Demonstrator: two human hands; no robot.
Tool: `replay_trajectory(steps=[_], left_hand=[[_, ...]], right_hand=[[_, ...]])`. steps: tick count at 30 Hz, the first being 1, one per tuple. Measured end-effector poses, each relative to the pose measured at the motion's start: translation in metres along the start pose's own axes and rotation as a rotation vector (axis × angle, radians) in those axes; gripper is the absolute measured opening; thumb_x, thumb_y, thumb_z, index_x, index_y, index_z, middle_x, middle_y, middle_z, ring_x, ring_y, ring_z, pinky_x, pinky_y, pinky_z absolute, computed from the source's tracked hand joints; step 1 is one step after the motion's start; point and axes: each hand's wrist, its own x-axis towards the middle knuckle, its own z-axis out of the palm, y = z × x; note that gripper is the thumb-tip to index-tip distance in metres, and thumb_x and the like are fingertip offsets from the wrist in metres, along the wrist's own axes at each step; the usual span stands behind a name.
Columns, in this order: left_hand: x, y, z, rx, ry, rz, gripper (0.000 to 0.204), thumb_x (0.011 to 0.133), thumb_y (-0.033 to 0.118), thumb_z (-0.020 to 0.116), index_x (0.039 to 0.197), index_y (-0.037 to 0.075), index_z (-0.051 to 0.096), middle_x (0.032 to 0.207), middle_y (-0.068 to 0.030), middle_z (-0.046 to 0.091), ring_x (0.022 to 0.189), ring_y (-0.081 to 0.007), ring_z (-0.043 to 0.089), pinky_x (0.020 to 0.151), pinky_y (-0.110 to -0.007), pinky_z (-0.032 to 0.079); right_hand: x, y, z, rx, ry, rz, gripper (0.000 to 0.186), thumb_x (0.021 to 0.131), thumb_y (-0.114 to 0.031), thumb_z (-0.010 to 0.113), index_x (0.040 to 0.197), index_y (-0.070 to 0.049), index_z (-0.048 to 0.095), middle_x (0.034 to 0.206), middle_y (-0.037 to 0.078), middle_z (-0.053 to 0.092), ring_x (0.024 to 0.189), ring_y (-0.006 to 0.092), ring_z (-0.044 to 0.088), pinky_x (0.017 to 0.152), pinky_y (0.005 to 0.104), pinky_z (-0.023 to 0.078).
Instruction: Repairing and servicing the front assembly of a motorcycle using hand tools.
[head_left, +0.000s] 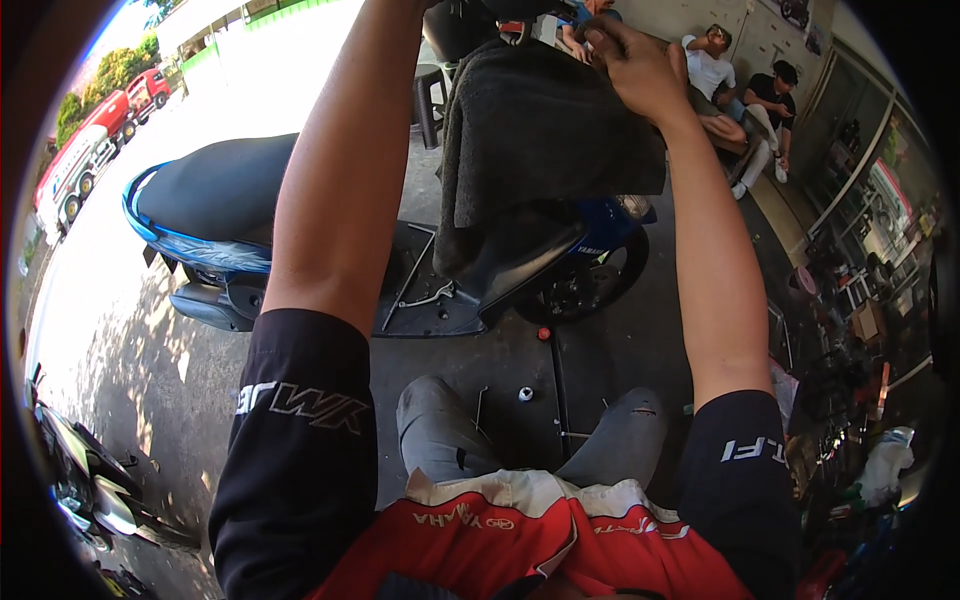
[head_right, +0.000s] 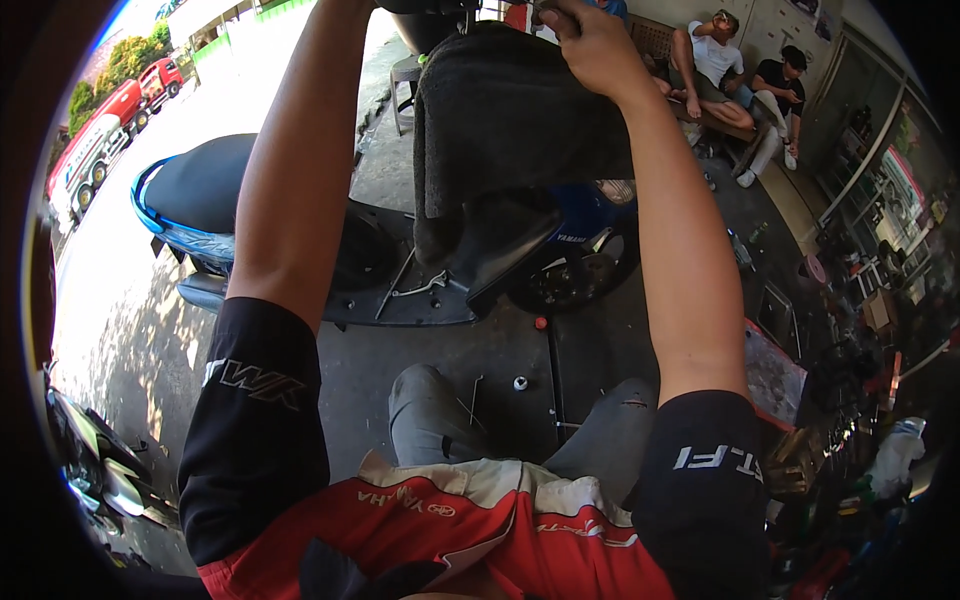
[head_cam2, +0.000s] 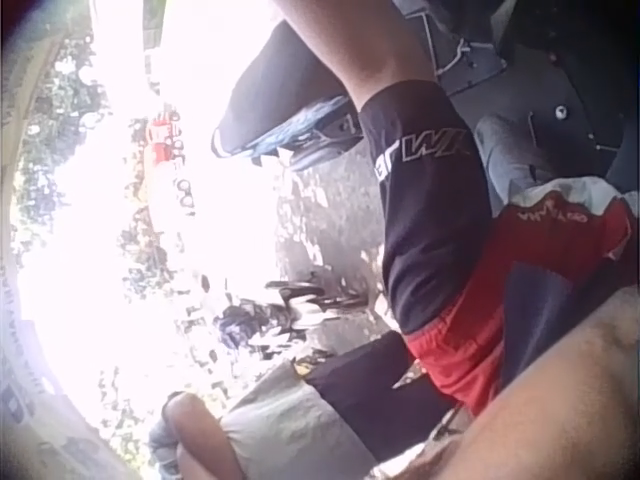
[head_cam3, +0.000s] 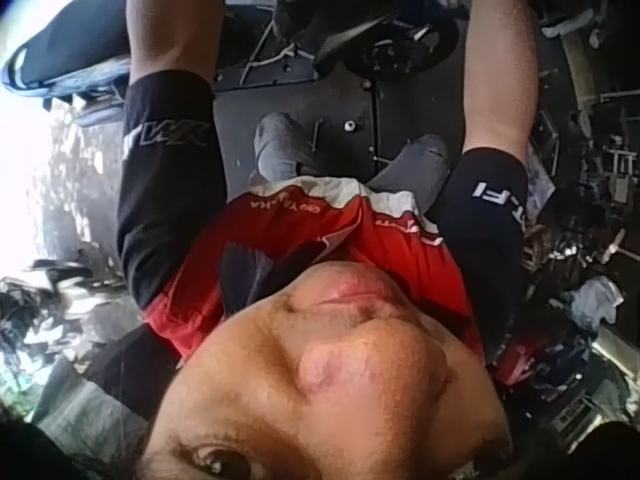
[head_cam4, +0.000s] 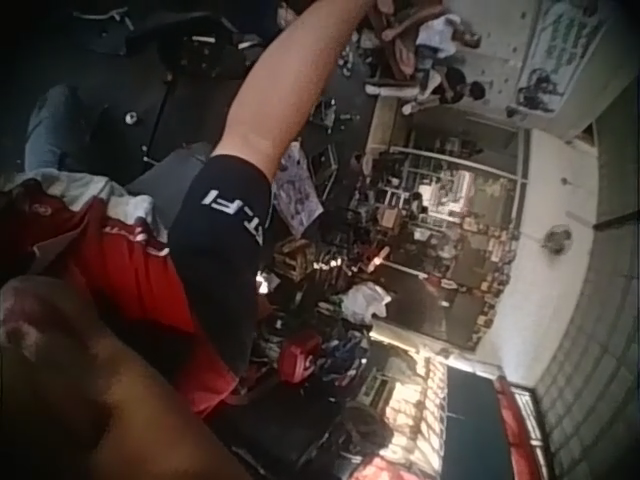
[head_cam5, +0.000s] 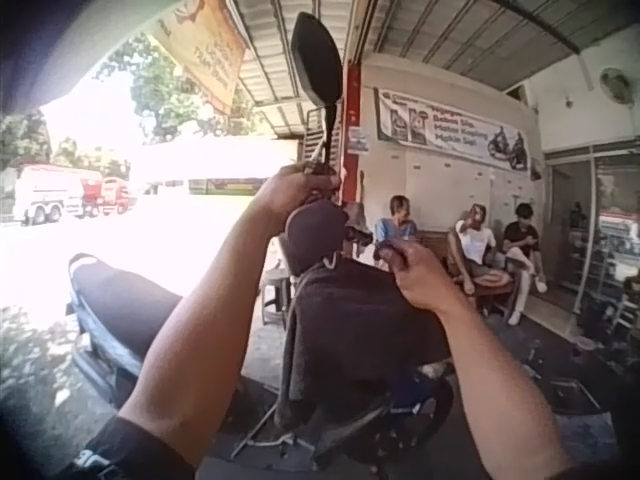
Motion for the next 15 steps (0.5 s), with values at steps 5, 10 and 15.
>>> replay_trajectory(steps=[5,10,15], left_hand=[[0.002,-0.001,0.000,-0.025,0.013,0.011,0.018,0.089,0.011,0.070,0.103,-0.001,0.070,0.087,-0.0067,0.068,0.074,-0.0139,0.064,0.067,-0.028,0.051],[0.005,-0.005,0.001,-0.033,0.009,-0.024,0.017,0.089,0.012,0.071,0.101,0.000,0.071,0.083,-0.0056,0.068,0.070,-0.0146,0.065,0.064,-0.029,0.052],[0.005,-0.005,0.000,-0.139,-0.027,0.006,0.015,0.091,0.012,0.069,0.100,0.001,0.072,0.080,-0.0058,0.068,0.068,-0.0137,0.064,0.061,-0.027,0.050]], right_hand=[[0.011,0.015,0.022,0.208,0.053,-0.106,0.039,0.106,-0.040,0.049,0.124,-0.009,0.064,0.088,0.006,0.065,0.080,0.0168,0.060,0.079,0.0306,0.047],[-0.017,0.003,0.028,0.235,0.236,-0.029,0.029,0.100,-0.036,0.060,0.116,-0.013,0.067,0.087,0.014,0.070,0.090,0.0335,0.067,0.085,0.0406,0.049],[-0.023,-0.020,0.026,0.231,0.401,-0.070,0.025,0.098,-0.030,0.063,0.114,-0.011,0.068,0.084,0.010,0.069,0.085,0.0275,0.066,0.083,0.0362,0.049]])
